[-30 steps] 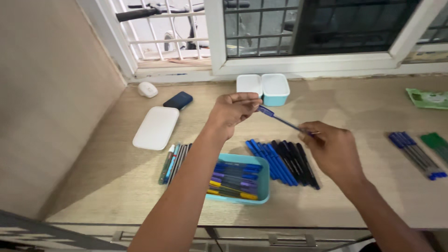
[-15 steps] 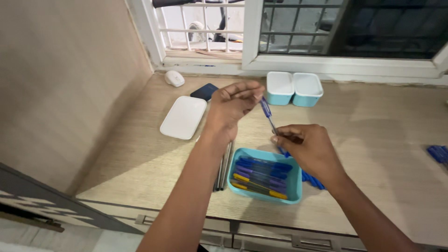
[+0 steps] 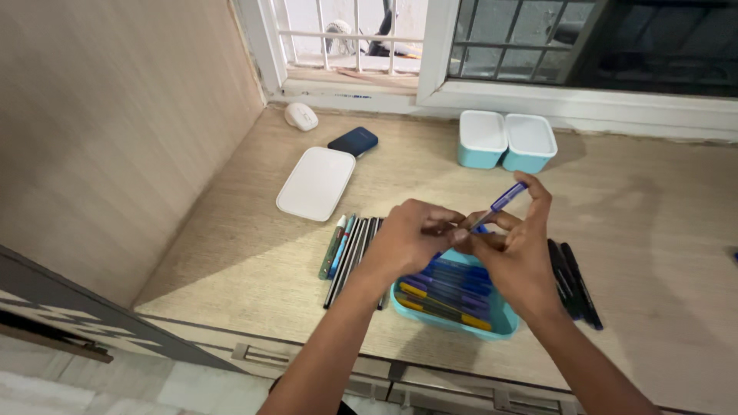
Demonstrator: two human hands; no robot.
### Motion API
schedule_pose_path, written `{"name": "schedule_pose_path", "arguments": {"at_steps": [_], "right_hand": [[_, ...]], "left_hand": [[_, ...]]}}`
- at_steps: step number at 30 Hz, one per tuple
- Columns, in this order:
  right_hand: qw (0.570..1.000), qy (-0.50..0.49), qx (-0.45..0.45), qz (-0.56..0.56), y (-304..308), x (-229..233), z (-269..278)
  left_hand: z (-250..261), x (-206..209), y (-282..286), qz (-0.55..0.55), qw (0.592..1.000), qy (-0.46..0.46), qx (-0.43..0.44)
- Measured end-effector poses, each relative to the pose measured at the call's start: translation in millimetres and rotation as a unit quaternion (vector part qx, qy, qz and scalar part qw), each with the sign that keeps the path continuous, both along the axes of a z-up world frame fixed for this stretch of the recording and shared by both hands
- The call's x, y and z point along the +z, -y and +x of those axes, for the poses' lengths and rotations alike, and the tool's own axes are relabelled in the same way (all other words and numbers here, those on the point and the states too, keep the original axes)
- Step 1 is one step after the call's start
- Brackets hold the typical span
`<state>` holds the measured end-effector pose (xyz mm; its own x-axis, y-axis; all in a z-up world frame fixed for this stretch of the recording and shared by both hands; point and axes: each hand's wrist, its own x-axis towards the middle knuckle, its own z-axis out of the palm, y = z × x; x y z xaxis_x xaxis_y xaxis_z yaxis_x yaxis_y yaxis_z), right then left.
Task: The person sorts a variety of colored pens and metallic tubes, placing them individually into a light blue plastic container and arranging others in rows on the desk surface.
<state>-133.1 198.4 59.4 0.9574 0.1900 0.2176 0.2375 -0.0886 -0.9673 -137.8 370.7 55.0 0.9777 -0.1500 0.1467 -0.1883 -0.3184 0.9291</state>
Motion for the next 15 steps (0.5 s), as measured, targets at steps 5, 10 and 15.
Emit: {"name": "schedule_pose_path", "arguments": {"at_steps": [5, 10, 15], "right_hand": [[0.998, -0.010, -0.007, -0.055, 1.9, -10.1, -1.0], [0.994, 0.004, -0.033, -0.107, 8.8, -24.3, -2.7], [0.984, -0.005, -0.051, -0.168, 15.8, -39.0, -12.3]], "left_hand": [[-2.6, -5.5, -3.5, 0.041, 0.999, 0.001, 0.028], [-0.2, -7.8, -12.1, 0.127, 0.992, 0.009, 0.015], [-5.1, -18.6, -6.6, 0.161, 0.987, 0.020, 0.002]]}}
